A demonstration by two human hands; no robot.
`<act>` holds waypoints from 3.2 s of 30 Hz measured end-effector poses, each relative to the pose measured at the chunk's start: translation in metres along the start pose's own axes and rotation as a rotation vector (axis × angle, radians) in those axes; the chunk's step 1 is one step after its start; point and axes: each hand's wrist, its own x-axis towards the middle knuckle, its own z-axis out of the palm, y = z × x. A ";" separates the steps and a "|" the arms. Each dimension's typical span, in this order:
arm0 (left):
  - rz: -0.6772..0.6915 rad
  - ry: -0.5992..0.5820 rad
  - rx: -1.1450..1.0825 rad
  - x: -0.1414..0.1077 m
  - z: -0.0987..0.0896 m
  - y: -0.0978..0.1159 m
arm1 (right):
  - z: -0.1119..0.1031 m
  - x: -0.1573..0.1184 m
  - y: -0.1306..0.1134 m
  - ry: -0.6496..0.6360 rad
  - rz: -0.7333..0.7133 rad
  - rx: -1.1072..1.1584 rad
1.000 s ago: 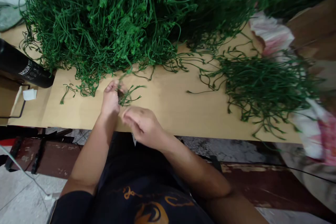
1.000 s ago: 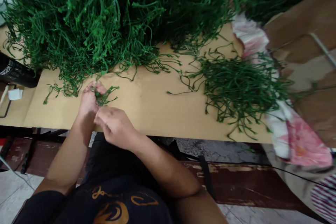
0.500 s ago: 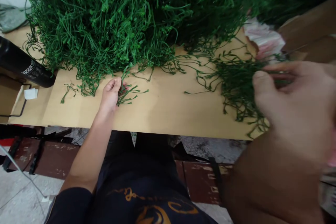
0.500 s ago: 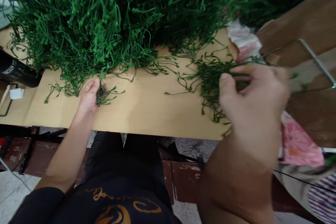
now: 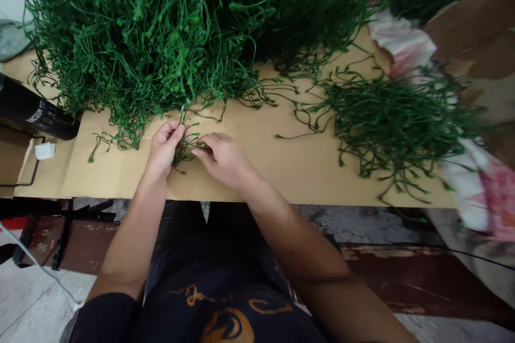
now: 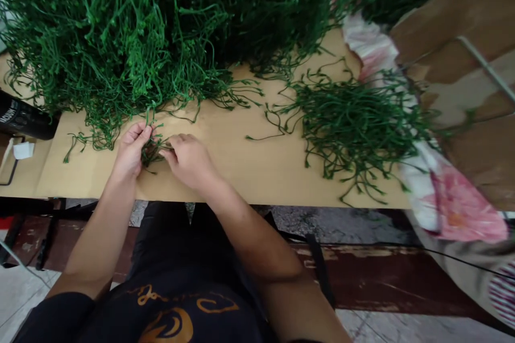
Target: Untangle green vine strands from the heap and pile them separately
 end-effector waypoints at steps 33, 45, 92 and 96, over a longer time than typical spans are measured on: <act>-0.082 0.235 -0.497 0.010 0.006 0.008 | 0.003 -0.050 -0.068 -0.014 -0.621 0.365; -0.135 0.079 -0.509 0.006 -0.004 0.002 | -0.147 -0.042 0.039 0.316 0.294 -0.386; -0.163 0.216 -0.446 0.016 0.006 0.008 | 0.010 -0.038 -0.068 -0.202 -0.519 0.484; -0.092 0.124 -0.389 0.015 0.002 0.004 | -0.009 -0.048 -0.070 -0.233 -0.611 0.389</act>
